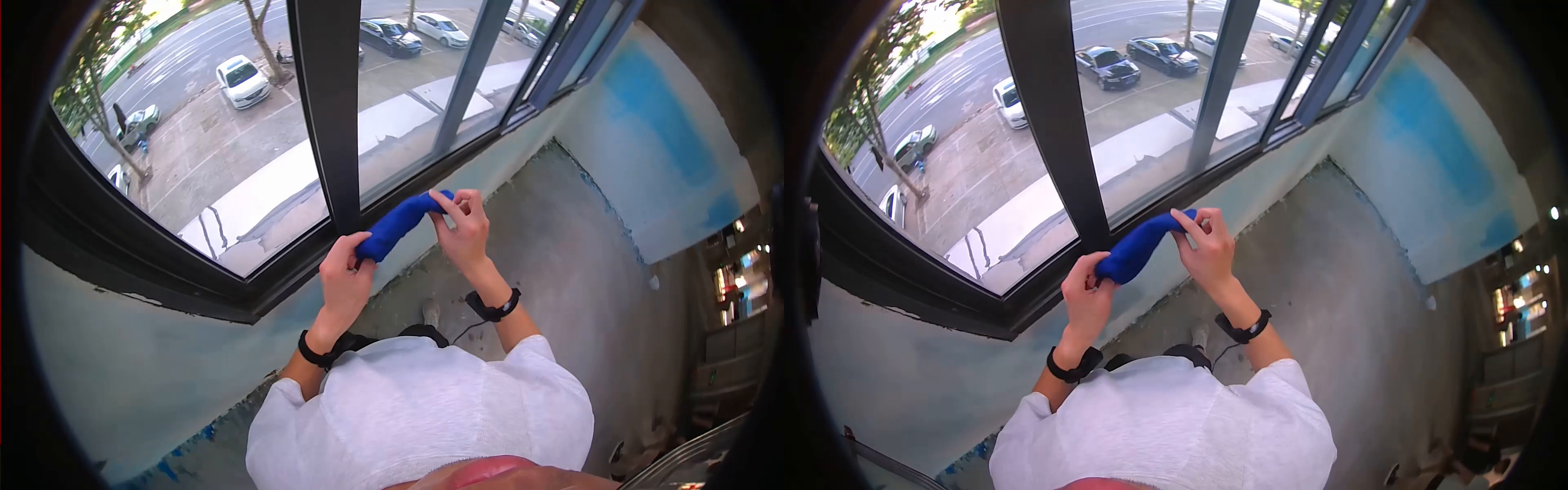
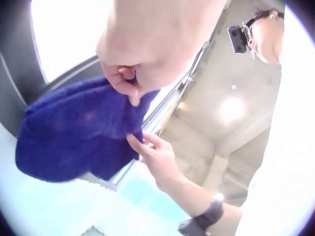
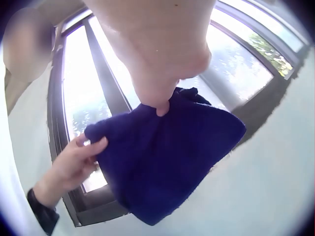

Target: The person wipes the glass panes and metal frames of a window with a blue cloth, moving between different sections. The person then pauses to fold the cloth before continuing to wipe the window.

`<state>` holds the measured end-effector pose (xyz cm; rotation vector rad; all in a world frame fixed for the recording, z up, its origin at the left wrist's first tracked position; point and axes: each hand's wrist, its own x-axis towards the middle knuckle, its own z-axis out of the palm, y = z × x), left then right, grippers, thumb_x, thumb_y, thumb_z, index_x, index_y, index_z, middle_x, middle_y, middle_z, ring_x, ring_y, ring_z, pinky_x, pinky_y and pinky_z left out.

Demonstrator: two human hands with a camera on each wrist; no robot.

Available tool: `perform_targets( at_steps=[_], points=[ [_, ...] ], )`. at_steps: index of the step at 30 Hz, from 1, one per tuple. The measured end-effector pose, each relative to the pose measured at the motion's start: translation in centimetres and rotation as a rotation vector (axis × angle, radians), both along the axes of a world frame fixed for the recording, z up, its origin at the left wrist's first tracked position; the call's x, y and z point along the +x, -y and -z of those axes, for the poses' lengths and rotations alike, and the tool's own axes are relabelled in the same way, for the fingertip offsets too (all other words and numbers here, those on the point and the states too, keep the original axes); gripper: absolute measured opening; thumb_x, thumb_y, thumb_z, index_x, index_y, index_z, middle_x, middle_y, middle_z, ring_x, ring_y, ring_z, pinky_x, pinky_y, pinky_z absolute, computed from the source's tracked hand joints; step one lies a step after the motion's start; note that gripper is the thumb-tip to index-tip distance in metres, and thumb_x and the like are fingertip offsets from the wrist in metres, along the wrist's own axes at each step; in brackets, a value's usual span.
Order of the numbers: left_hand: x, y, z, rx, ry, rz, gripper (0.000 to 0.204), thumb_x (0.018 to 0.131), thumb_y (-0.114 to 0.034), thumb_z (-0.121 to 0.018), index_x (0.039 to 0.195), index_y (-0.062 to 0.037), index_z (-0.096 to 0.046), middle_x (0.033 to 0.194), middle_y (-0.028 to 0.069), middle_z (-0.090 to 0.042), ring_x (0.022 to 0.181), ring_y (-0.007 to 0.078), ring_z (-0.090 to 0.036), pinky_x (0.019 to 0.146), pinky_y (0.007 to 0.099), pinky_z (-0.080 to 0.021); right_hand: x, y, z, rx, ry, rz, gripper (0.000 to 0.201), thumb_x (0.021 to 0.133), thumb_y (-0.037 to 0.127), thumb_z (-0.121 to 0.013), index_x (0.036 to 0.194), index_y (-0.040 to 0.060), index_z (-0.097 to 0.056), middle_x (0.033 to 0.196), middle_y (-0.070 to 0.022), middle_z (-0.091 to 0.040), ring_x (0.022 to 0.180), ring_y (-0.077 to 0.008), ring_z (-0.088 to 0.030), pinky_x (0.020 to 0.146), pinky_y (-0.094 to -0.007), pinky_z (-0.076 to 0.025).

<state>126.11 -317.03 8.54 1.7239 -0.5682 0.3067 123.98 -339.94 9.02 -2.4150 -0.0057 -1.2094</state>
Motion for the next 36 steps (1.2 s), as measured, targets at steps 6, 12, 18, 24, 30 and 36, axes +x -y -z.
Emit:
perform_targets(
  at_steps=[6, 12, 18, 24, 30, 36],
  points=[
    [2.9, 7.9, -6.3, -0.223, 0.446, -0.285, 0.039, 0.083, 0.013, -0.063, 0.12, 0.0048, -0.057, 0.09, 0.0033, -0.051, 0.073, 0.0066, -0.043, 0.067, 0.0182, -0.038, 8.8, 2.6, -9.0, 0.293, 0.407, -0.376, 0.044, 0.073, -0.008, -0.074, 0.114, 0.0072, -0.071, 0.1, -0.0078, -0.05, 0.067, -0.0145, -0.051, 0.058, -0.0295, -0.046],
    [10.7, 15.2, -15.6, 0.396, 0.955, -0.895, 0.061, 0.091, -0.008, -0.065, 0.146, 0.0013, -0.04, 0.145, 0.0348, -0.03, 0.132, 0.0465, -0.035, 0.109, 0.0512, -0.03, 15.9, 4.2, -16.7, 0.257, 0.843, -0.498, 0.044, 0.081, -0.004, -0.071, 0.124, 0.0016, -0.062, 0.123, -0.0162, -0.051, 0.108, -0.0282, -0.053, 0.089, -0.0338, -0.046],
    [12.3, 15.3, -13.3, 0.637, 0.933, -1.188, 0.057, 0.098, -0.031, -0.053, 0.147, -0.004, -0.041, 0.15, 0.0354, -0.023, 0.139, 0.0531, -0.024, 0.114, 0.0593, -0.021, 16.8, 3.9, -13.6, -0.095, 0.957, -0.351, 0.043, 0.084, 0.017, -0.066, 0.127, 0.009, -0.064, 0.14, -0.0154, -0.054, 0.112, -0.0372, -0.055, 0.104, -0.0446, -0.04],
    [11.8, 12.6, -11.3, 0.897, 0.757, -1.313, 0.047, 0.102, -0.035, -0.04, 0.142, -0.0142, -0.052, 0.157, 0.0222, -0.03, 0.147, 0.0405, -0.023, 0.117, 0.0576, -0.012, 17.1, 0.8, -12.1, -0.055, 0.657, -0.605, 0.041, 0.092, 0.034, -0.056, 0.13, 0.0204, -0.064, 0.147, -0.0115, -0.049, 0.12, -0.0465, -0.046, 0.112, -0.0607, -0.019],
    [11.6, 11.3, -6.3, 0.756, 0.765, -1.215, 0.051, 0.103, -0.037, -0.037, 0.147, -0.0126, -0.044, 0.155, 0.0248, -0.031, 0.147, 0.0422, -0.02, 0.117, 0.06, -0.011, 17.1, -0.7, -7.2, -0.028, 0.591, -0.614, 0.05, 0.095, 0.049, -0.046, 0.135, 0.0227, -0.06, 0.153, -0.0114, -0.042, 0.105, -0.0434, -0.046, 0.1, -0.062, -0.025],
    [11.0, 13.4, -7.6, 0.737, 0.731, -1.171, 0.059, 0.103, -0.034, -0.039, 0.151, -0.0008, -0.03, 0.152, 0.0355, -0.026, 0.145, 0.0525, -0.016, 0.113, 0.0668, -0.012, 17.3, 0.6, -7.3, 0.071, 0.628, -0.617, 0.075, 0.093, 0.067, -0.037, 0.136, 0.0094, -0.058, 0.152, -0.0139, -0.043, 0.1, -0.0393, -0.048, 0.102, -0.0565, -0.028]
  ],
)
